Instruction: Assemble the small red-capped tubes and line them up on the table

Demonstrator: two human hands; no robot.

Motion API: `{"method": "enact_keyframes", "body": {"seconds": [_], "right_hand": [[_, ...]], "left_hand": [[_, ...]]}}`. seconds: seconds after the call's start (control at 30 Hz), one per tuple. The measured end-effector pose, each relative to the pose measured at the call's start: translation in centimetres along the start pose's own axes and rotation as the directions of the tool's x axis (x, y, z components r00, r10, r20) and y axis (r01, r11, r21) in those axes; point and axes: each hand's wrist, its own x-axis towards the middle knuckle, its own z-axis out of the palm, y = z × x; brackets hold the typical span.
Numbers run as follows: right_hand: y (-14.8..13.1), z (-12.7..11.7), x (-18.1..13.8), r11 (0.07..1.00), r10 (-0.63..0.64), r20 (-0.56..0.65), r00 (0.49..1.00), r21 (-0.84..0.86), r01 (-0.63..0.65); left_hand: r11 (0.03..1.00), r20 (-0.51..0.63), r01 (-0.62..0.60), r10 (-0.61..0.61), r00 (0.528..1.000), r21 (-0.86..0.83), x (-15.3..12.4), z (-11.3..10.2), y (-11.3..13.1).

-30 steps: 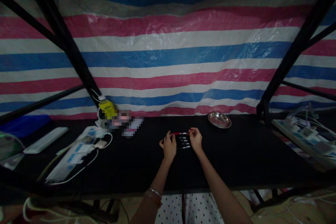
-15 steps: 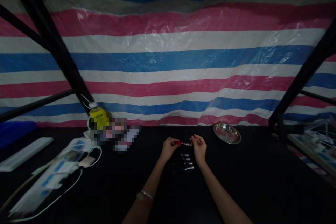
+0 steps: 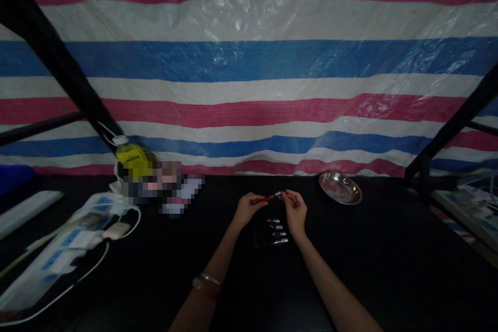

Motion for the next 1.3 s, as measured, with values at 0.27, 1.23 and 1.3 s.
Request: {"method": "enact_keyframes", "body": {"seconds": [0.27, 1.23, 1.3], "right_hand": [[-0.5, 0.1, -0.2, 1.000, -0.028, -0.032, 0.999, 0.000, 0.028], [-1.4, 0.1, -1.9, 0.872, -0.372, 0.090, 0.924, -0.307, 0.381], [-1.5, 0.1, -1.8, 0.891, -0.338, 0.054, 0.940, -0.304, 0.338]], "left_hand": [[0.999, 0.031, 0.003, -0.001, 1.000, -0.050, -0.3, 0.1, 0.7], [0.987, 0.123, 0.020, 0.000, 0.992, -0.161, -0.2, -0.1, 0.9], [0.989, 0.134, 0.034, -0.014, 0.991, -0.147, -0.3, -0.2, 1.0]]}}
